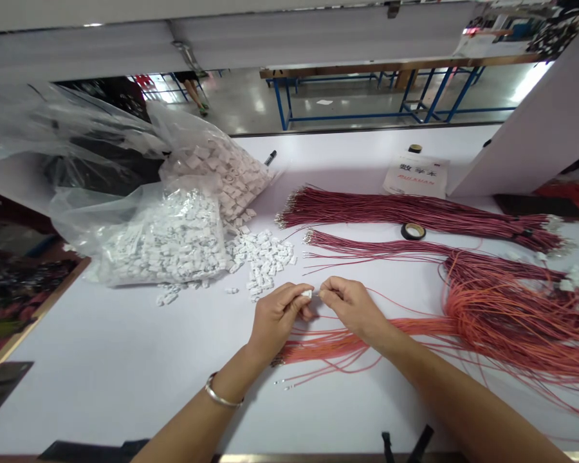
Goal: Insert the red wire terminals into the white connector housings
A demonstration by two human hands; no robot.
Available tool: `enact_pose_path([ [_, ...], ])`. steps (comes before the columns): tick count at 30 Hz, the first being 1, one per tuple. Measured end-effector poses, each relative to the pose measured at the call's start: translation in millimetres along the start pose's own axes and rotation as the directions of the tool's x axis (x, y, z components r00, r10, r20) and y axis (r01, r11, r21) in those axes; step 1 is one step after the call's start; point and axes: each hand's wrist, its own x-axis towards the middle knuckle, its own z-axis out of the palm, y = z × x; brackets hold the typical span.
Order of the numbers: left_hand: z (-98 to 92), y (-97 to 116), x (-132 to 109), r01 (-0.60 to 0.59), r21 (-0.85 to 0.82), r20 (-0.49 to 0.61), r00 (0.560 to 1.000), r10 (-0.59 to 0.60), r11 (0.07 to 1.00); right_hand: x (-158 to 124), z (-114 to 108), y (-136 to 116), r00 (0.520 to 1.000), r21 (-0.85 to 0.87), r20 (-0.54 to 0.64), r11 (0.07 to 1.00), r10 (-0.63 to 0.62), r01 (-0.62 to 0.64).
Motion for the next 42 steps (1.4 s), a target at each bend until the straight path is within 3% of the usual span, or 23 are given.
enact_pose_path([
  [10,-0.8,3,0,-0.004,0.008,0.023,1.000,0.004,1.000,-2,4,2,1.000,-0.018,0.020,1.000,-0.015,0.016],
  [20,0.1,5,0,0.012,0.015,0.039,0.999,-0.012,1.000,-4,12,6,0.994,-0.031,-0.026,0.994,-0.108,0.107],
  [33,-2.4,8,-1,0.102,-0.034,-0.009,0.995,-0.103,0.994,-3,7,7,0.997,0.188,0.008,0.980,-0.073,0.070],
  [42,0.7,11,-3,0.077,-0.021,-0.005,0.997,-0.077,0.997,-10,15,10,0.987,0.048,-0.060,0.988,-0.146,0.149],
])
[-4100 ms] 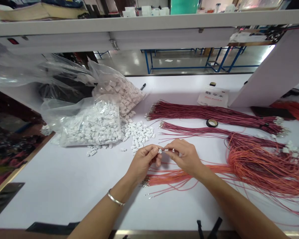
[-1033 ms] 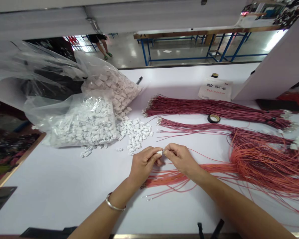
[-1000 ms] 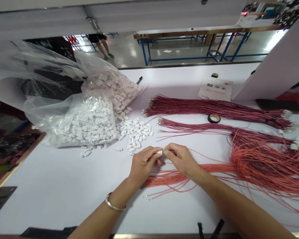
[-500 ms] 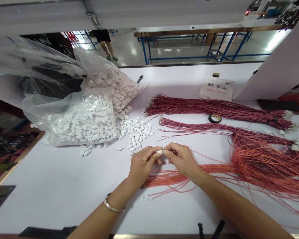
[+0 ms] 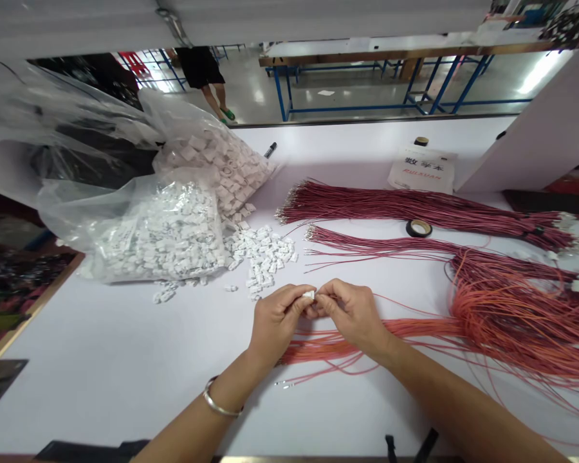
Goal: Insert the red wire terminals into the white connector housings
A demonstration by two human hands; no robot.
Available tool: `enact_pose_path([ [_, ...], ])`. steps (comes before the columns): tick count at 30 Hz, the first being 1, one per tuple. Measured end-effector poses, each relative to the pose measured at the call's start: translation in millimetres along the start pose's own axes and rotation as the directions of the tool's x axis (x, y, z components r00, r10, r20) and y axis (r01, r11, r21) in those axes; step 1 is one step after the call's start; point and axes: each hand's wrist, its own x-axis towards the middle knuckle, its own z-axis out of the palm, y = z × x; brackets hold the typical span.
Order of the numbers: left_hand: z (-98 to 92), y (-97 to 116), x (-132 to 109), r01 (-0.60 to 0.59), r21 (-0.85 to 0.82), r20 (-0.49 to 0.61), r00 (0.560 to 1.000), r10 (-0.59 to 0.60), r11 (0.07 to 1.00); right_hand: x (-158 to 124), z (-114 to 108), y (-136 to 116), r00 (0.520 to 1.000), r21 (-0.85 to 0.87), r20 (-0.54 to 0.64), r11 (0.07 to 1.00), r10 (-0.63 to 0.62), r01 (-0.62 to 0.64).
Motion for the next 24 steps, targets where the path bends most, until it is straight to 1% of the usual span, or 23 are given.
enact_pose_path([
  [8,0.7,-3,-1,-0.099,0.118,0.017,0.995,0.098,0.988,-1,-3,-4,0.994,-0.136,0.000,0.985,-0.109,0.108],
  [10,0.6,-3,-2,-0.122,0.135,0.020,0.992,0.121,0.983,-1,-3,-4,0.991,-0.147,0.000,0.981,-0.130,0.129],
  [12,0.3,-3,-2,-0.132,0.139,0.016,0.991,0.131,0.981,-1,-2,-2,0.993,-0.119,-0.001,0.986,-0.120,0.119],
  [15,-0.1,-5,0,-0.103,0.088,0.011,0.995,0.103,0.991,1,-2,1,0.998,-0.008,0.001,0.998,-0.058,0.058],
  [18,0.0,-7,1,-0.028,-0.024,-0.005,1.000,0.027,0.999,3,-3,5,0.997,0.039,0.007,0.997,-0.072,0.072],
  [21,-0.5,-9,2,0.036,-0.110,-0.014,0.999,-0.038,0.993,3,-4,5,0.991,-0.053,-0.012,0.989,-0.136,0.136],
  [24,-3.2,-10,3,0.038,-0.123,0.011,0.999,-0.037,0.992,4,-5,4,0.972,-0.193,-0.047,0.957,-0.229,0.216],
])
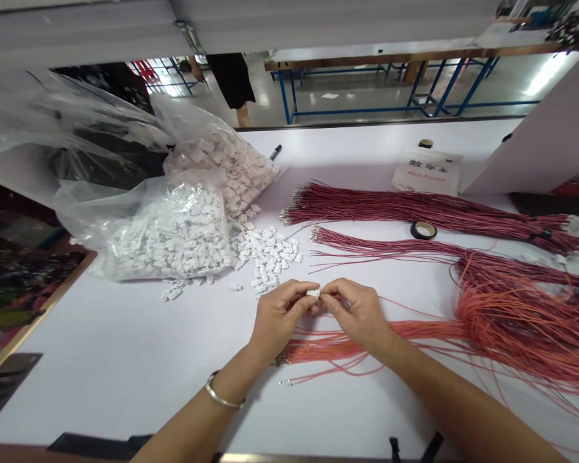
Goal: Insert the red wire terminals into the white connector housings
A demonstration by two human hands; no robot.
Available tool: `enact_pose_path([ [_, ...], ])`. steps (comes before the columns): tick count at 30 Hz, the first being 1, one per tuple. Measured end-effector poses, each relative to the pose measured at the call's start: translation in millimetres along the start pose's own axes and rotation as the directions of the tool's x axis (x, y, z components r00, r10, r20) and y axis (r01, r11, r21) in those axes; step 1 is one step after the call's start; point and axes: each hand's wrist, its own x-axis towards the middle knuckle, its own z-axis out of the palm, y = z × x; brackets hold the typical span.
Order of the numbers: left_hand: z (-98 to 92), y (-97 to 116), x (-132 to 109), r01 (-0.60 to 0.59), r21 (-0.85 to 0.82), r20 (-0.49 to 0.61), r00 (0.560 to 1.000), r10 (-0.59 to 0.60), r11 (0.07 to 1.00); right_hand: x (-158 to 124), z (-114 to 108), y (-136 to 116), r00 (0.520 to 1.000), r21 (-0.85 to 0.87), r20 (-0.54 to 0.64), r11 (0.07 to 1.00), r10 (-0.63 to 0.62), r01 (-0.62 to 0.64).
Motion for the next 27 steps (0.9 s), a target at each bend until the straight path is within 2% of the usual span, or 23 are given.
enact_pose_path([
  [6,-3.0,3.4,3.0,-0.046,0.092,0.040,0.998,0.043,0.995,1.2,0.2,-1.4,0.992,-0.080,-0.049,0.990,-0.120,0.116],
  [15,0.4,7.1,0.1,0.141,-0.125,0.058,0.989,-0.135,0.982,0.5,-0.7,-3.0,0.993,-0.066,-0.028,0.992,-0.112,0.110],
  [23,-2.6,6.4,0.8,0.136,-0.116,0.045,0.990,-0.131,0.984,1.2,-1.9,-3.8,0.993,-0.050,-0.024,0.992,-0.118,0.117],
  [27,-2.3,6.0,1.1,0.129,-0.096,0.048,0.991,-0.124,0.987,1.8,-1.6,-1.7,0.964,-0.156,-0.021,0.953,-0.264,0.258],
])
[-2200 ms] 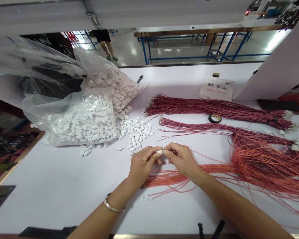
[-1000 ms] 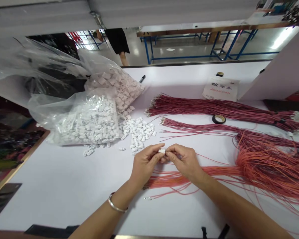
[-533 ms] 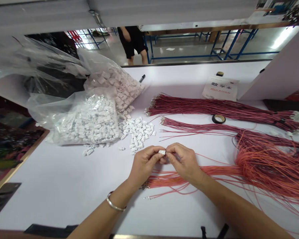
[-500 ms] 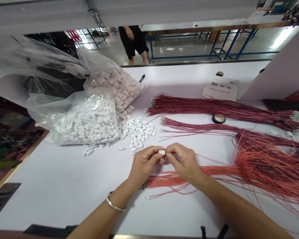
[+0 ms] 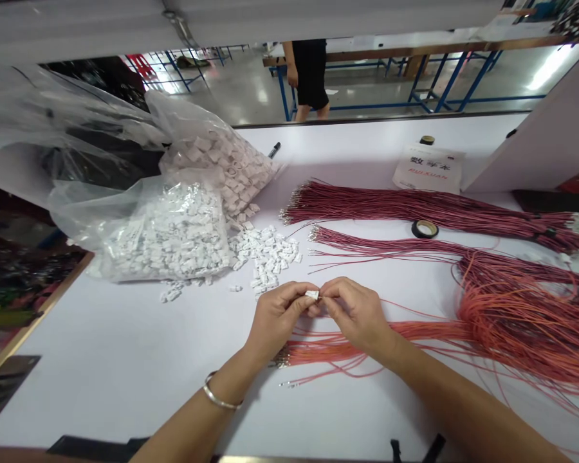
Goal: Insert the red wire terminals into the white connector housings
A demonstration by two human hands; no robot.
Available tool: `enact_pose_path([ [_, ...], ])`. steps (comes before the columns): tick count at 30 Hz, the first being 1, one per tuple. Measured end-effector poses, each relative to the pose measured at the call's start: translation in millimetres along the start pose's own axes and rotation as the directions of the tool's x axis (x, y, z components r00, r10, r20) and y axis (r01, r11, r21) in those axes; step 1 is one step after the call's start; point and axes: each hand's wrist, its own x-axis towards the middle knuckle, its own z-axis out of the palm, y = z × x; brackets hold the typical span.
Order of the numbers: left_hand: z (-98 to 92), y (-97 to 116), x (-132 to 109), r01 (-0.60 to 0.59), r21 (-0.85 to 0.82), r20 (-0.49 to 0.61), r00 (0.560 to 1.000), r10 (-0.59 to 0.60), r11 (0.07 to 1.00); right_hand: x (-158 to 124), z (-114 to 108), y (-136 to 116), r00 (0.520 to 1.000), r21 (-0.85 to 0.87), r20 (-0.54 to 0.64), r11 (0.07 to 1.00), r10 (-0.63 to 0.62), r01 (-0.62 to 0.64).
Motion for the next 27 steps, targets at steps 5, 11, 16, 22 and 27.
enact_pose_path([
  [5,1.3,0.6,0.1,0.025,-0.007,0.001,1.000,-0.025,1.000,-1.4,2.8,-0.3,0.982,-0.246,-0.048,0.955,-0.184,0.167],
  [11,4.2,0.2,-2.4,0.028,-0.003,-0.003,1.000,-0.028,1.000,-1.7,4.0,-3.0,0.977,-0.302,-0.062,0.937,-0.205,0.178],
  [16,6.5,0.5,-5.3,-0.098,0.109,-0.048,0.993,0.104,0.989,-1.5,5.3,-4.1,0.983,-0.261,-0.082,0.956,-0.162,0.136],
  [22,5.4,2.4,-4.7,-0.203,0.196,-0.050,0.975,0.217,0.959,-2.1,6.4,-3.3,0.981,-0.171,-0.134,0.978,-0.143,0.119],
  [27,6.2,2.7,-3.4,-0.127,0.122,-0.067,0.988,0.136,0.984,-1.1,4.8,-1.3,0.983,-0.054,-0.149,0.993,-0.110,0.103],
])
